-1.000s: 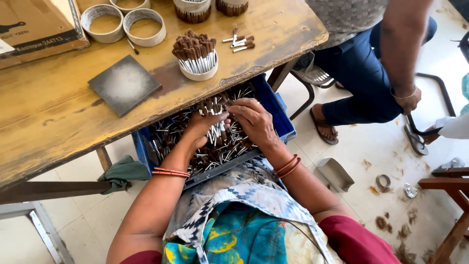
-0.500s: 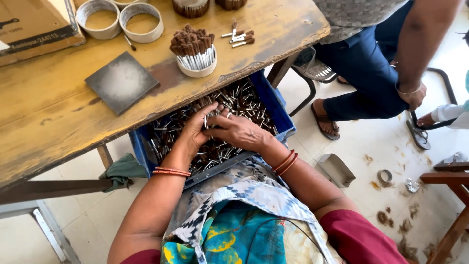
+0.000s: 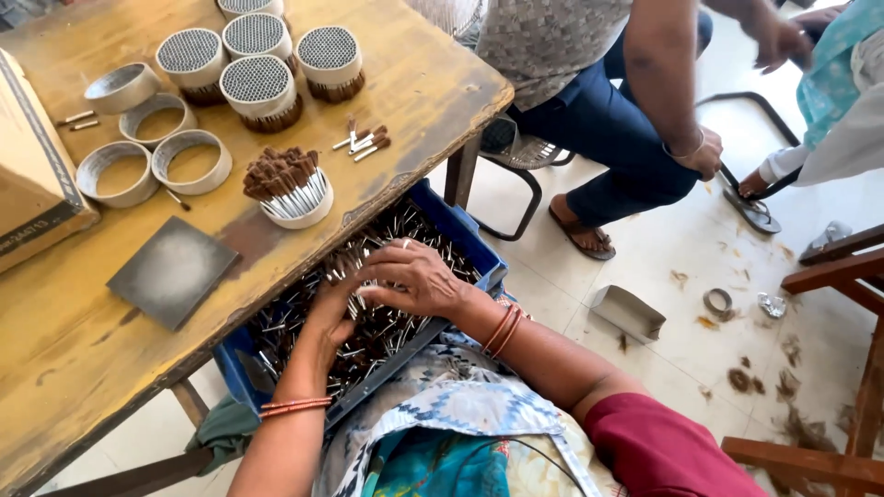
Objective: The person is inserting bundles of bristles into circular brush bases and sorting metal pins in an industrial workshop.
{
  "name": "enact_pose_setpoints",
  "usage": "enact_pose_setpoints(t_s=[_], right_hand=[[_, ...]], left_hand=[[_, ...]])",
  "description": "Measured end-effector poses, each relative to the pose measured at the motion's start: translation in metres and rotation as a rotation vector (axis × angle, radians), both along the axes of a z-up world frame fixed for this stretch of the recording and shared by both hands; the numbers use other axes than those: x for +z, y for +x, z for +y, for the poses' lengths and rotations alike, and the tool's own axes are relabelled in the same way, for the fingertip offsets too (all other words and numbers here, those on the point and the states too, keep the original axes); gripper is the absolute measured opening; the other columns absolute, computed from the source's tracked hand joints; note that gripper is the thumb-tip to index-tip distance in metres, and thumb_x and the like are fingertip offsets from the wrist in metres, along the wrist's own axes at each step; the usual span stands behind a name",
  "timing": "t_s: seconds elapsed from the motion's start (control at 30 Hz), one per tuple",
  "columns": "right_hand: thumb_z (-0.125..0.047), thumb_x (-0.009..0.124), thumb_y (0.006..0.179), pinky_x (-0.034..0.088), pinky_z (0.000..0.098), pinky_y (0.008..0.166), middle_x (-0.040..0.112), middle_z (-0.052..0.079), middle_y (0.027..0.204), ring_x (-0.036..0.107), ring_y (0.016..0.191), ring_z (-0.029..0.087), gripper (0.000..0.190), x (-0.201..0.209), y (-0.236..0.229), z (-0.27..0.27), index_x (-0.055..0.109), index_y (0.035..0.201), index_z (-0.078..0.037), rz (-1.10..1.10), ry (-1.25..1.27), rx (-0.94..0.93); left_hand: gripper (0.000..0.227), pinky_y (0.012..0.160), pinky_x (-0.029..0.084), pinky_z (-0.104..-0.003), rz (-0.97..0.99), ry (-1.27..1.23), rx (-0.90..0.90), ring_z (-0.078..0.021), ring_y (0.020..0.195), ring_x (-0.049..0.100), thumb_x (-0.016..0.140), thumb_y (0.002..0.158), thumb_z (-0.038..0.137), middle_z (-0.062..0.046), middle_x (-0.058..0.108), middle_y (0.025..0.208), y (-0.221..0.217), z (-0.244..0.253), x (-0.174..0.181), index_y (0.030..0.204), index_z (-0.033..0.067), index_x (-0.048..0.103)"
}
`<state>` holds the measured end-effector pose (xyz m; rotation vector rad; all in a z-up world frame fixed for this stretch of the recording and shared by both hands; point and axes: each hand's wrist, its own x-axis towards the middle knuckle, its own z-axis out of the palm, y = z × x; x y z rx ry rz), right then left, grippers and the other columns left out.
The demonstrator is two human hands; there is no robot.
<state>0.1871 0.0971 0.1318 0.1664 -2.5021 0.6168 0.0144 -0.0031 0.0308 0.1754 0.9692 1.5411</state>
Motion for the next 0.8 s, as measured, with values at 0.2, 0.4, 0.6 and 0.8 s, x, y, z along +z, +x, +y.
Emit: enact_pose_setpoints(t_s=[0.2, 0.4, 0.6, 0.8], right_hand=[[-0.023, 0.074, 0.093, 0.045, 0.0454, 0.1, 0.061, 0.02, 0.133, 0.058, 0.12, 0.036, 0.047, -0.018, -0.01, 0.002, 0.065, 0.134, -0.001, 0.047, -0.041, -0.32], [-0.003, 0.068, 0.083, 0.047, 0.0422, 0.115, 0.063, 0.012, 0.133, 0.059, 0.129, 0.03, 0.046, -0.038, -0.011, 0.011, 0.064, 0.128, -0.009, 0.018, -0.011, -0.056], [-0.011, 0.07, 0.096, 0.051, 0.0412, 0.11, 0.064, 0.01, 0.124, 0.062, 0.123, 0.029, 0.028, -0.054, -0.014, 0.016, 0.067, 0.124, -0.01, 0.06, -0.273, -0.006], [-0.017, 0.065, 0.103, 0.055, 0.0382, 0.104, 0.066, 0.009, 0.123, 0.066, 0.118, 0.026, 0.021, -0.036, -0.002, 0.015, 0.07, 0.122, -0.012, 0.118, -0.266, -0.034]], left_hand=[[0.06, 0.08, 0.056, -0.038, 1.414, -0.073, -0.146, -0.0233, 0.097, 0.068, 0.082, 0.07, 0.009, -0.015, 0.072, 0.111, 0.01, 0.002, 0.0, 0.127, 0.0014, 0.062], [0.039, 0.081, 0.054, -0.033, 0.996, -0.21, -0.063, -0.0171, 0.095, 0.069, 0.074, 0.081, 0.007, -0.012, 0.078, 0.111, 0.012, 0.003, 0.007, 0.12, 0.0037, 0.071], [0.047, 0.083, 0.054, -0.032, 1.003, -0.155, -0.058, -0.0185, 0.098, 0.071, 0.073, 0.078, 0.001, -0.01, 0.076, 0.113, -0.002, 0.001, -0.033, 0.125, 0.0039, 0.068], [0.039, 0.075, 0.054, -0.037, 0.433, -0.263, -0.001, -0.0157, 0.095, 0.068, 0.072, 0.087, 0.008, -0.005, 0.072, 0.11, 0.002, 0.005, -0.01, 0.126, 0.0077, 0.067]])
